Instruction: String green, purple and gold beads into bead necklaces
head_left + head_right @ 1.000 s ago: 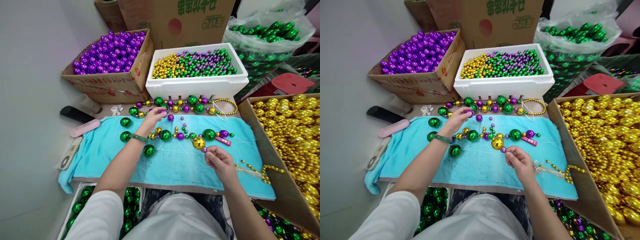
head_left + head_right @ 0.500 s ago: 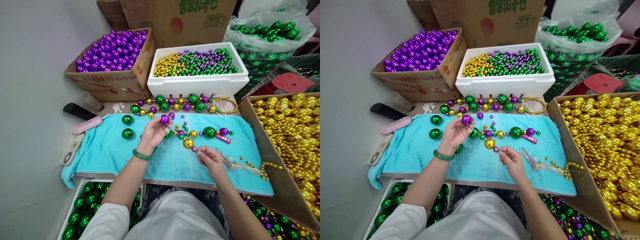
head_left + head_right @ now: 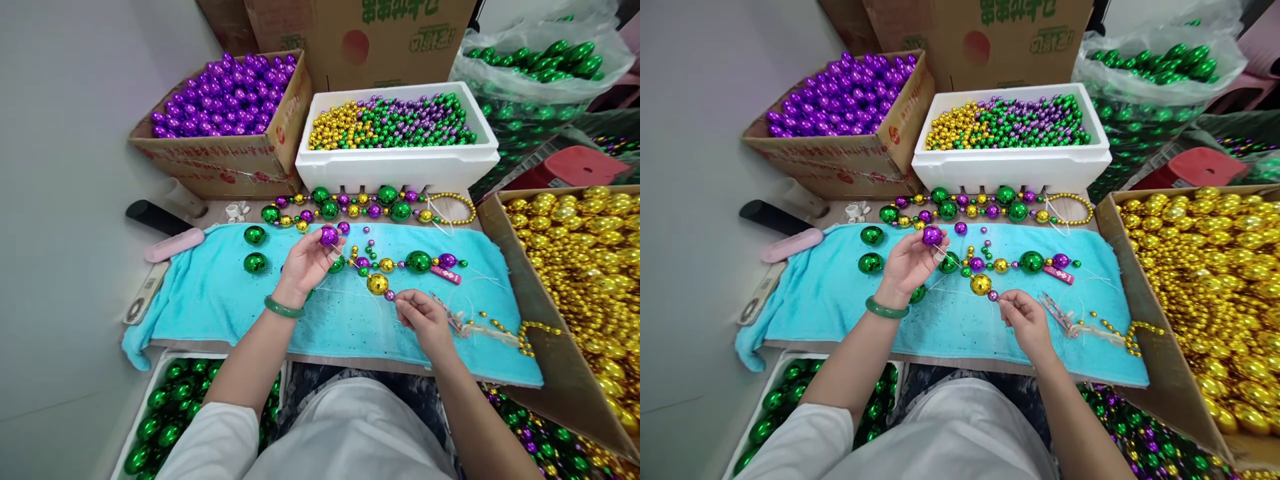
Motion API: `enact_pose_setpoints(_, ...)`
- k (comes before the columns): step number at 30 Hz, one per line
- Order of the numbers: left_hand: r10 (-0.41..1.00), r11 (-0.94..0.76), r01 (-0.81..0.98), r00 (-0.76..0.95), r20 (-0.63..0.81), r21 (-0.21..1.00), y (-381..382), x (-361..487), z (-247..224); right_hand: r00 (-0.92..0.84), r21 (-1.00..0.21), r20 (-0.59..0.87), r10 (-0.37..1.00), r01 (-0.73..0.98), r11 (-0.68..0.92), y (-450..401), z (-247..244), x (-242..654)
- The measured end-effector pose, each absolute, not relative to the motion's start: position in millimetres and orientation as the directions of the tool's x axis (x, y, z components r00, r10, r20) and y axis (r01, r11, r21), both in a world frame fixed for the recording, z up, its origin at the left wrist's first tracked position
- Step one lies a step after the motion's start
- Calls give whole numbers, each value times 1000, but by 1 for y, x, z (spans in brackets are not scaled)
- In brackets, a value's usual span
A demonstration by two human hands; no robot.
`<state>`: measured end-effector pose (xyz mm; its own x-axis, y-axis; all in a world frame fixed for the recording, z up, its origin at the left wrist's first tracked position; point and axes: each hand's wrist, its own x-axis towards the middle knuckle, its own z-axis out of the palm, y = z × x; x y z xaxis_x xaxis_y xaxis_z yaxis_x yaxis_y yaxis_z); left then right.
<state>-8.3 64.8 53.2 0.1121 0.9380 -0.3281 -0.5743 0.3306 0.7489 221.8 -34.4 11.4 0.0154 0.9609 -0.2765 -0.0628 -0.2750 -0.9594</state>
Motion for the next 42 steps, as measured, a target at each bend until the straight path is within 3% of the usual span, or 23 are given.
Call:
enact_pose_setpoints(4, 934, 335, -603, 114, -338, 724, 65, -9, 52, 13, -961, -272, 962, -54, -271, -35, 11, 222)
enact_pose_setpoints(18, 957, 286, -495, 101, -272, 820, 64, -13, 45, 26, -960, -276, 961, -55, -274, -34, 10, 220)
enact_pose_setpoints(25, 977, 212, -495, 122, -174, 843, 53, -1, 48, 52, -953, -297, 953, -74, -293, -32, 9, 216)
enact_pose_setpoints(34, 994, 78, -319, 104, -47, 944, 44, 7, 48, 140, -964, -266, 954, -11, -267, -29, -5, 216)
enact_pose_setpoints(42, 992, 108, -396, 106, -71, 912, 40, 11, 50, 65, -935, -349, 935, -97, -342, -28, -5, 218)
